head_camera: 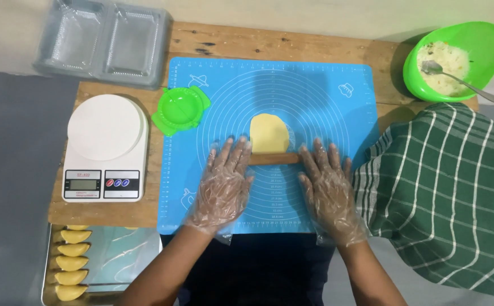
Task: Rolling out a small piece of dough into a flat circle using a wooden rolling pin on a silicone mat
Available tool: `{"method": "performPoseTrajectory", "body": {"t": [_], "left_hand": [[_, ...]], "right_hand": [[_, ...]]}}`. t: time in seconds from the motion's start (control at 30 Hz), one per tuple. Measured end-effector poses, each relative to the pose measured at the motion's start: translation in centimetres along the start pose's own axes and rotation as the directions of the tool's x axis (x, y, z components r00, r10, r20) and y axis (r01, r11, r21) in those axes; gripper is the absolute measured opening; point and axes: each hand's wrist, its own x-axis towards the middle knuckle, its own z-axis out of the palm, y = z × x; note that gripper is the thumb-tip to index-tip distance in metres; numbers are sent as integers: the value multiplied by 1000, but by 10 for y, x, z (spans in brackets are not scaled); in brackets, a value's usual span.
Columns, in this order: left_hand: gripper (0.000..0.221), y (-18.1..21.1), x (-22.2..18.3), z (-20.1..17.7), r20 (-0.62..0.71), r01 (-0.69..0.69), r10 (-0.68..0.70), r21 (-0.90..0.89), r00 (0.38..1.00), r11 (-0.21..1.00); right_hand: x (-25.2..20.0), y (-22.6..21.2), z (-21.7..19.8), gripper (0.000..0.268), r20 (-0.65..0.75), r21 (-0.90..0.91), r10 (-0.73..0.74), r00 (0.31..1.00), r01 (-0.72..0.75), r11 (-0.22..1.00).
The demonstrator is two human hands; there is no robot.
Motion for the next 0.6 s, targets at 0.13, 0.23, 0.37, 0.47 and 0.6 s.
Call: {"method": "performPoseTrajectory", "body": {"t": [0.13, 0.23, 0.37, 0.47, 0.6], "left_hand": [[59, 0, 18, -12, 7, 21, -21, -73, 1000, 997], [62, -5, 45, -19, 60, 69, -64, -82, 996, 994], [60, -13, 83, -15, 74, 154, -155, 14, 985, 988], [59, -21, 108, -8, 50, 191, -194, 55, 980, 980], [61, -31, 132, 3, 95, 239, -249, 101, 964, 966]], "right_hand": [[8, 0, -7, 61, -15, 27, -4, 1000, 5, 1000], [31, 6, -9, 59, -63, 90, -36, 997, 42, 995], [76, 16, 0, 61, -160, 57, -60, 985, 70, 996], [105, 19, 2, 63, -210, 70, -47, 977, 62, 996], [142, 22, 4, 67, -241, 29, -2, 971, 10, 1000]]}}
